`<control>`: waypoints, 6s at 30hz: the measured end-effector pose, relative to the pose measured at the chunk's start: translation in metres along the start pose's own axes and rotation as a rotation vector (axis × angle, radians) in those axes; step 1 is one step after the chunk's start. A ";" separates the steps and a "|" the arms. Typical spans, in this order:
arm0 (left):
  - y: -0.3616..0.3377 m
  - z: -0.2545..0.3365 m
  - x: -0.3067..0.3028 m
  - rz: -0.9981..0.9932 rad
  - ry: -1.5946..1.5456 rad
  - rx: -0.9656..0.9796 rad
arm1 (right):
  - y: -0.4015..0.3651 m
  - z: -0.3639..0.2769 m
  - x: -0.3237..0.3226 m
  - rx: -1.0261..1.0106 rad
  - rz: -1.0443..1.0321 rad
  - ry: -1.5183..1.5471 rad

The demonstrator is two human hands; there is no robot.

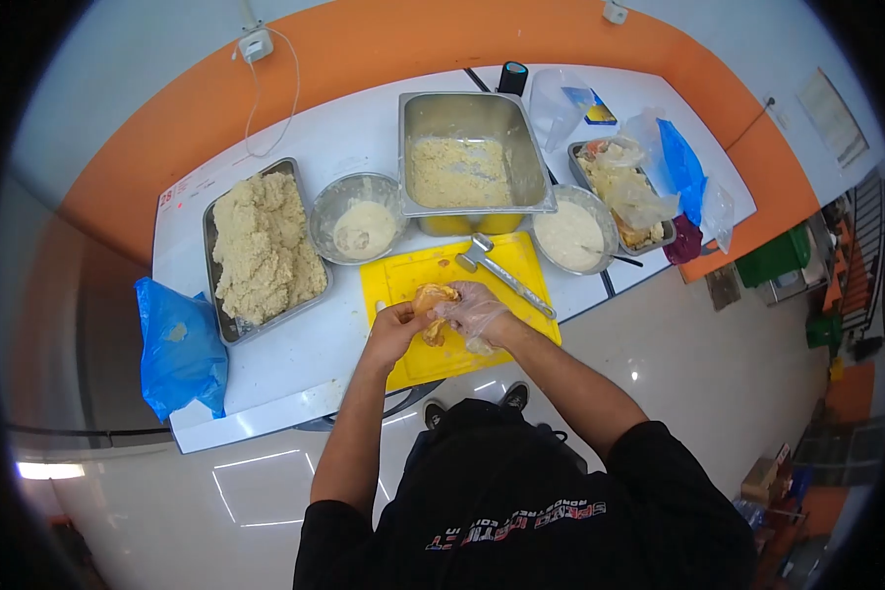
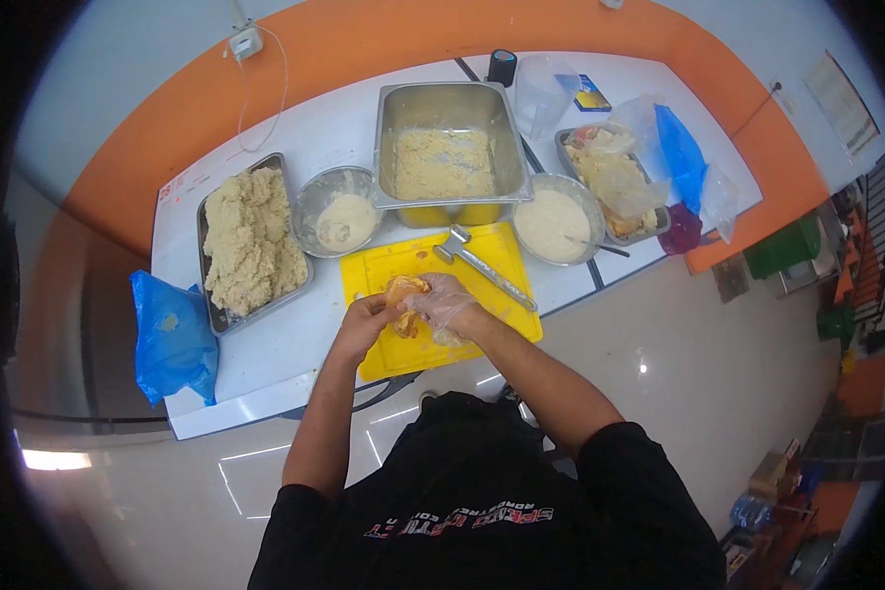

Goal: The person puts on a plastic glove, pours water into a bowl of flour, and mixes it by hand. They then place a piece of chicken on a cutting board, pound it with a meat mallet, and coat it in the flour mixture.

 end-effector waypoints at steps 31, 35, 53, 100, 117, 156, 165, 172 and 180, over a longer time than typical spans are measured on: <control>-0.002 0.017 -0.001 0.121 1.170 0.808 | 0.003 -0.028 -0.023 -0.785 0.485 -1.396; -0.018 0.017 0.015 0.201 1.153 0.792 | -0.034 -0.015 -0.083 -0.383 0.638 -1.330; -0.030 0.009 0.030 0.490 0.725 0.751 | -0.041 0.022 -0.034 -0.265 0.449 -0.892; -0.039 -0.010 0.021 0.818 0.158 0.886 | -0.039 0.026 -0.012 -0.274 0.273 -1.090; -0.032 -0.031 0.019 0.772 0.033 0.821 | -0.036 0.016 0.023 -0.230 0.223 -1.070; -0.031 -0.009 0.047 0.676 0.475 0.773 | -0.024 0.013 -0.025 -0.207 0.304 -1.175; -0.029 -0.005 0.044 0.708 0.466 0.790 | -0.032 0.007 -0.056 -0.189 0.354 -1.187; -0.030 -0.004 0.044 0.690 0.419 0.830 | -0.038 0.011 -0.053 -0.157 0.349 -1.150; -0.019 -0.020 0.034 0.662 0.138 0.882 | -0.025 -0.006 -0.016 -0.232 0.333 -1.138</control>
Point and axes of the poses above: each hand's wrist, its own y-axis towards the middle knuckle, its own x-axis out of the palm, z = x × y, the point moved 8 cm from there along y, towards the middle knuckle, and after that the axes turned 4 degrees about z, right-handed, at the moved point
